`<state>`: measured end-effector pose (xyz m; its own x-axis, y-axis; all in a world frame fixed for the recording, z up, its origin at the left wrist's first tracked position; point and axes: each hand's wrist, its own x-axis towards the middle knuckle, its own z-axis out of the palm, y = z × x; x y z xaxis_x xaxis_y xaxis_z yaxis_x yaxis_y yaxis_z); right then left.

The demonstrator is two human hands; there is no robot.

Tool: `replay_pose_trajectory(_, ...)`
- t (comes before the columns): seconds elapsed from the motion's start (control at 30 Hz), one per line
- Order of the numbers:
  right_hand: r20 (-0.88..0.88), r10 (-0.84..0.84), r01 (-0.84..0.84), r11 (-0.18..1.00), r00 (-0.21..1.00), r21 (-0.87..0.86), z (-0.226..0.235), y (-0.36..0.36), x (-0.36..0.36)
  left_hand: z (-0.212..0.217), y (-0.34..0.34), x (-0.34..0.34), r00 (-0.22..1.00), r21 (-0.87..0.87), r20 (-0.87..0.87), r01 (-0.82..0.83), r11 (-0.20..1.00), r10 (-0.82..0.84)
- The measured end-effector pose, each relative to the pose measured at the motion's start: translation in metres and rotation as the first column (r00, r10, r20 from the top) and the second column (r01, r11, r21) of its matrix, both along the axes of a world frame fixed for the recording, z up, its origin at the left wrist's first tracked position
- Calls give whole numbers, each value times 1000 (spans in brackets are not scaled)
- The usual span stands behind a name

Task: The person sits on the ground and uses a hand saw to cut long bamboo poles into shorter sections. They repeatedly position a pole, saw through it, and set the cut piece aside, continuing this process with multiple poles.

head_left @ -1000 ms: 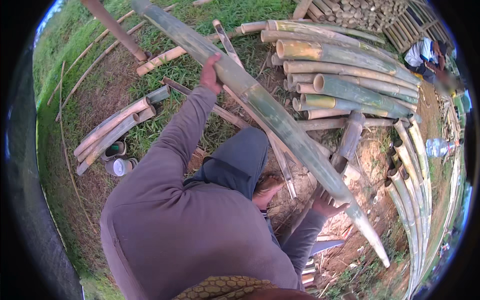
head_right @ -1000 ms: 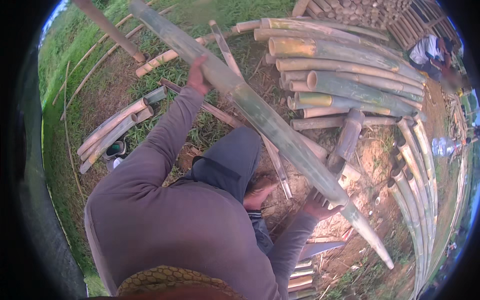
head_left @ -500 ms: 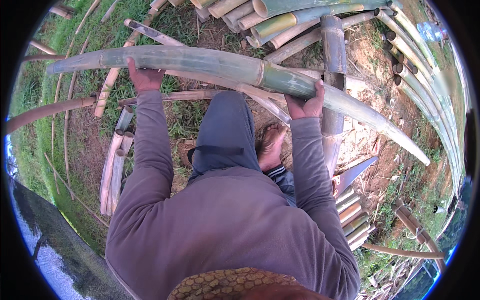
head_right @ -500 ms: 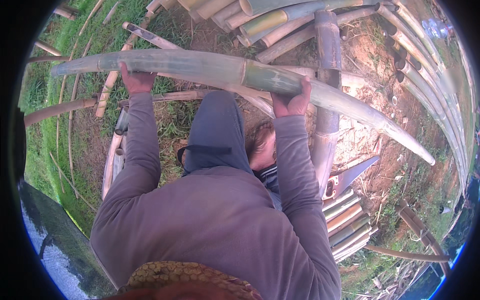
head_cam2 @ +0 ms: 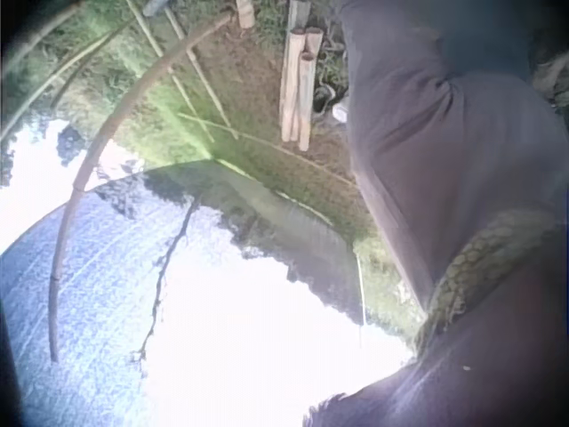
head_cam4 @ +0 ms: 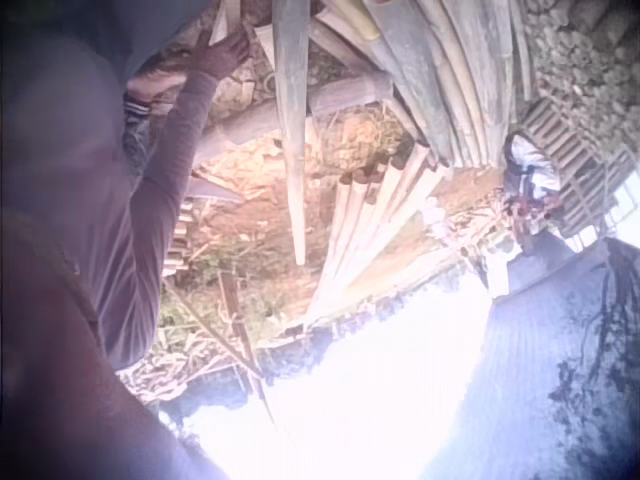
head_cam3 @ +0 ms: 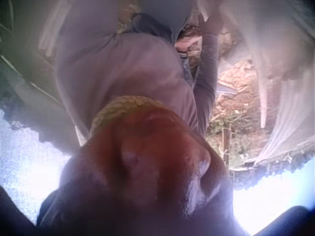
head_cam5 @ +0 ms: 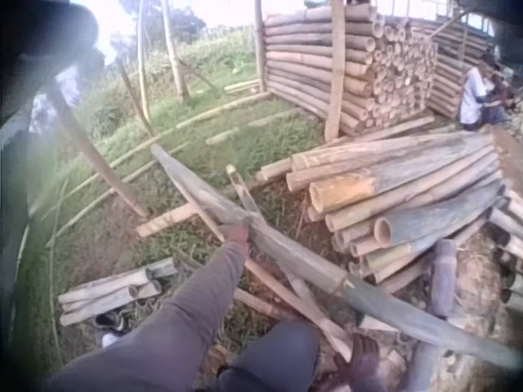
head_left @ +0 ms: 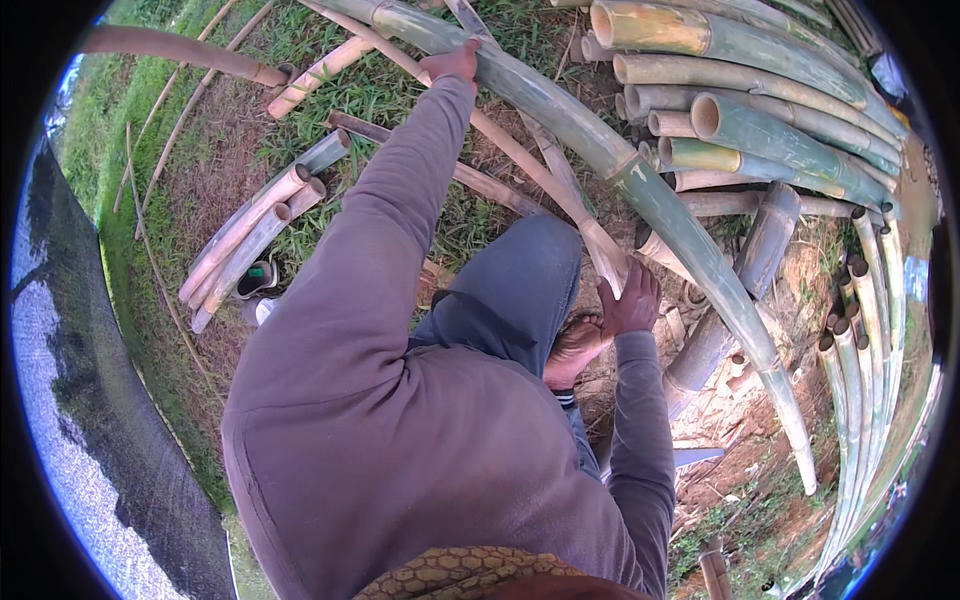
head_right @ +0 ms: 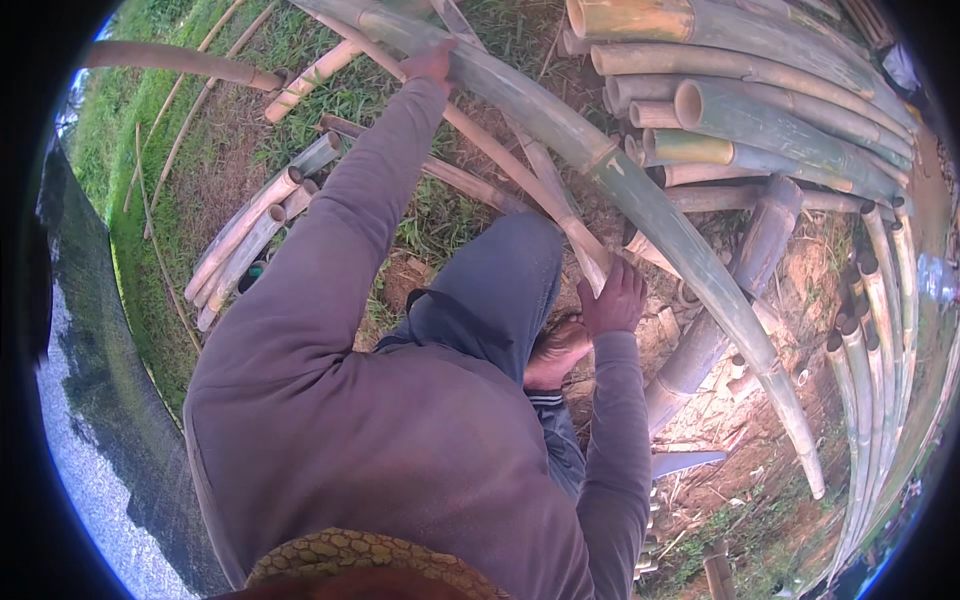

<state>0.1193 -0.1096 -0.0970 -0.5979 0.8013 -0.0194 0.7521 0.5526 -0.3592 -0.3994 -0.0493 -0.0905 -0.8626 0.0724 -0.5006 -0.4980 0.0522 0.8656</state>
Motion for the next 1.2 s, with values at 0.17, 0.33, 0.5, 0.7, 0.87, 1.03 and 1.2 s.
replay_pose_trajectory(0.17, 28, 65, -58, 977, 998, -205, -10, 24, -6, -20, -2, 28, 807, -389, -561, -62, 919, -183)
replay_pose_trajectory(0.33, -110, 89, -97, 993, 990, -73, 37, 15, -19, -14, -67, 47, 972, -327, -190, -192, 925, 135)
replay_pose_trajectory(0.5, -100, 76, -73, 997, 992, 34, 80, -4, 16, 23, -84, 70, 985, 370, 147, -136, 919, 87)
replay_pose_trajectory(0.7, -165, 74, -67, 997, 984, 46, 111, -12, 48, 45, -76, 107, 980, 516, 195, -133, 846, 35)
replay_pose_trajectory(0.87, -197, 146, -103, 972, 969, 212, 105, 0, 71, 55, -63, 125, 994, 503, 105, -66, 862, 15)
replay_pose_trajectory(1.03, -123, 170, -122, 939, 978, 322, 112, 12, 86, 60, -57, 137, 998, 489, 51, 16, 872, -47)
replay_pose_trajectory(1.2, -184, 183, -105, 924, 966, 368, 123, 16, 93, 68, -52, 156, 994, 489, 33, 78, 869, -108)
